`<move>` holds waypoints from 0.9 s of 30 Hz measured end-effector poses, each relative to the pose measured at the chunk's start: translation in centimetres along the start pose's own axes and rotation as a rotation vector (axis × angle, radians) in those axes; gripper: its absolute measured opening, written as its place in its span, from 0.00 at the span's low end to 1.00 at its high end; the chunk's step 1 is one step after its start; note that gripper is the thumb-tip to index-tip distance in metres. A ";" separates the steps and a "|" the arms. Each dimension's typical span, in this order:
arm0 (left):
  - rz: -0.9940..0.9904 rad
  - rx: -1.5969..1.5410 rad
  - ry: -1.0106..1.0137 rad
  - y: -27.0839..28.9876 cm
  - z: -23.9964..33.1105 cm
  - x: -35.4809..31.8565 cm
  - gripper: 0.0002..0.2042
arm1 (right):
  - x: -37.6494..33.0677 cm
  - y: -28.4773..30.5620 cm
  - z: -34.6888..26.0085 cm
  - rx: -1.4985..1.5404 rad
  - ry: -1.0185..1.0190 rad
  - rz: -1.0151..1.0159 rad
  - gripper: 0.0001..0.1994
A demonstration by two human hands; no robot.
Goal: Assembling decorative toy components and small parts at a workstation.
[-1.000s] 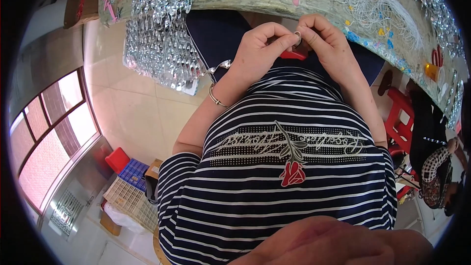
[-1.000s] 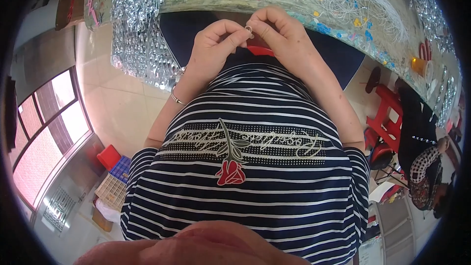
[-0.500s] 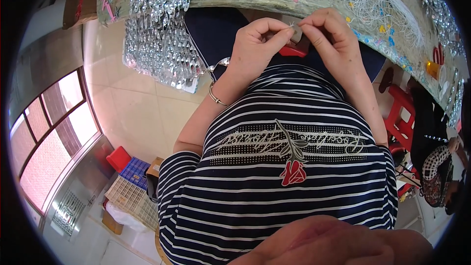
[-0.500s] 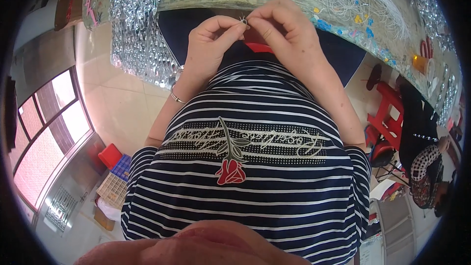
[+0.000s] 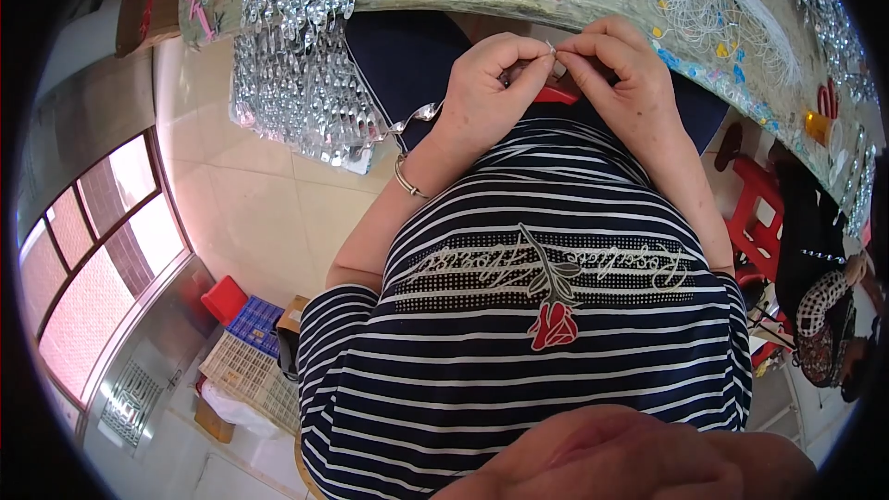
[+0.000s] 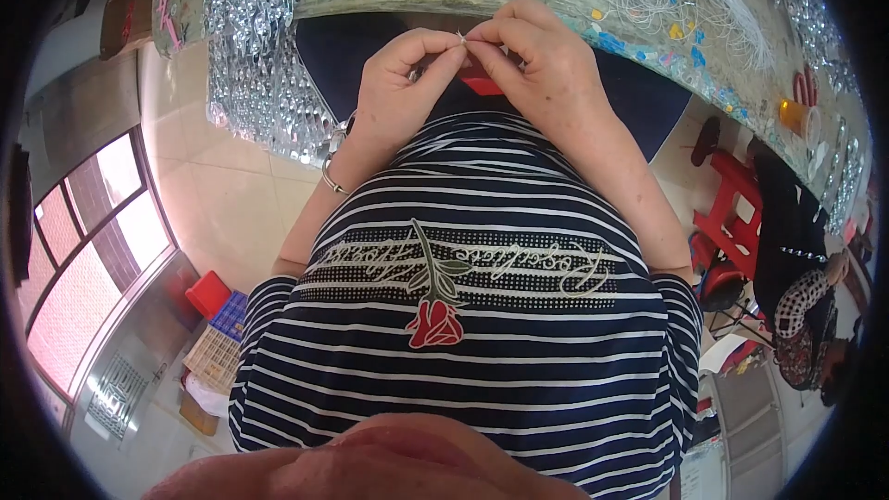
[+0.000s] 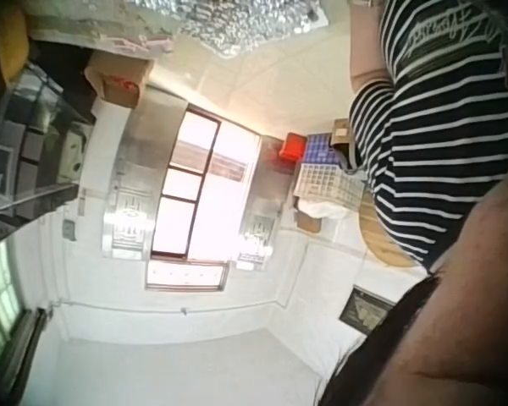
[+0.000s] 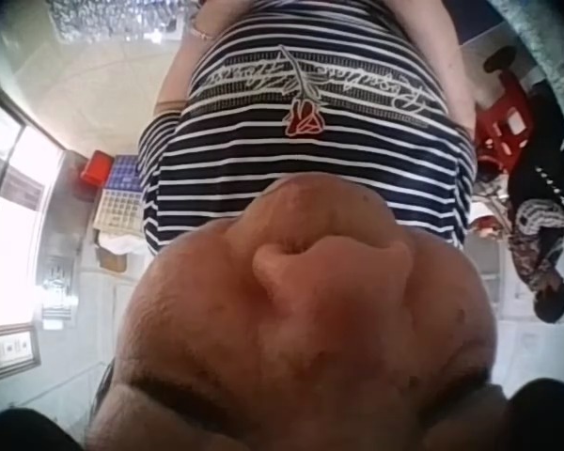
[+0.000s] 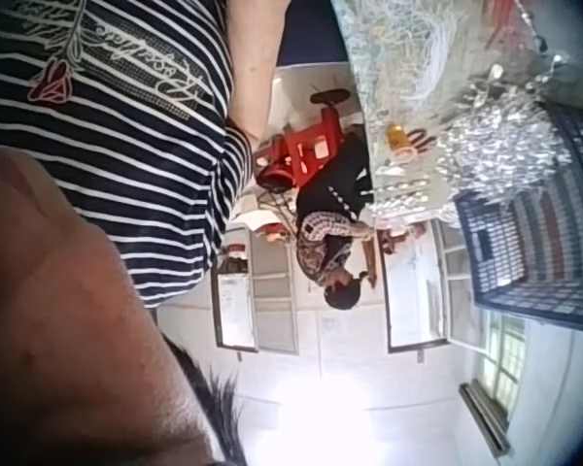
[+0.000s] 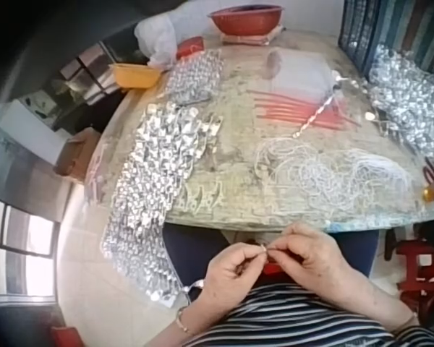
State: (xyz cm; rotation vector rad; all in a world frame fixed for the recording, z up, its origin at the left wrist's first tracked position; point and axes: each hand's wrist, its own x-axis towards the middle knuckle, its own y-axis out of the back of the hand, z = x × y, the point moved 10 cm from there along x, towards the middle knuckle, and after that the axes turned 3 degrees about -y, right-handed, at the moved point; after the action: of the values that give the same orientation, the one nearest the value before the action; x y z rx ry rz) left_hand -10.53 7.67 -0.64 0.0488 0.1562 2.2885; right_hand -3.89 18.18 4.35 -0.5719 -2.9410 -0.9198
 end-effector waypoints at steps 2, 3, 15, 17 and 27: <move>0.002 0.095 -0.055 0.1 0.7 0.0 0.04 | 0.1 -0.1 -0.1 -0.025 0.024 0.002 0.05; 0.002 0.190 -0.110 0.1 1.2 0.0 0.03 | 0.1 -0.1 -0.2 -0.050 0.047 0.005 0.05; 0.065 -0.140 0.100 0.0 -1.0 0.0 0.04 | 0.2 -1.0 1.4 0.070 -0.134 -0.035 0.03; 0.062 -0.245 0.225 0.0 -1.3 -0.1 0.05 | -0.1 -1.7 3.3 0.251 -0.199 -0.039 0.03; 0.020 -0.334 0.315 -0.4 -1.8 -0.3 0.05 | -1.4 -3.5 5.0 0.800 -0.526 -0.127 0.04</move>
State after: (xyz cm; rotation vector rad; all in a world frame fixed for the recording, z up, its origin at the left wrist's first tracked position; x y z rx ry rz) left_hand -10.15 7.51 -2.47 -0.4859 -0.0664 2.3000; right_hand -3.26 17.78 -1.88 -0.6306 -3.4097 0.5247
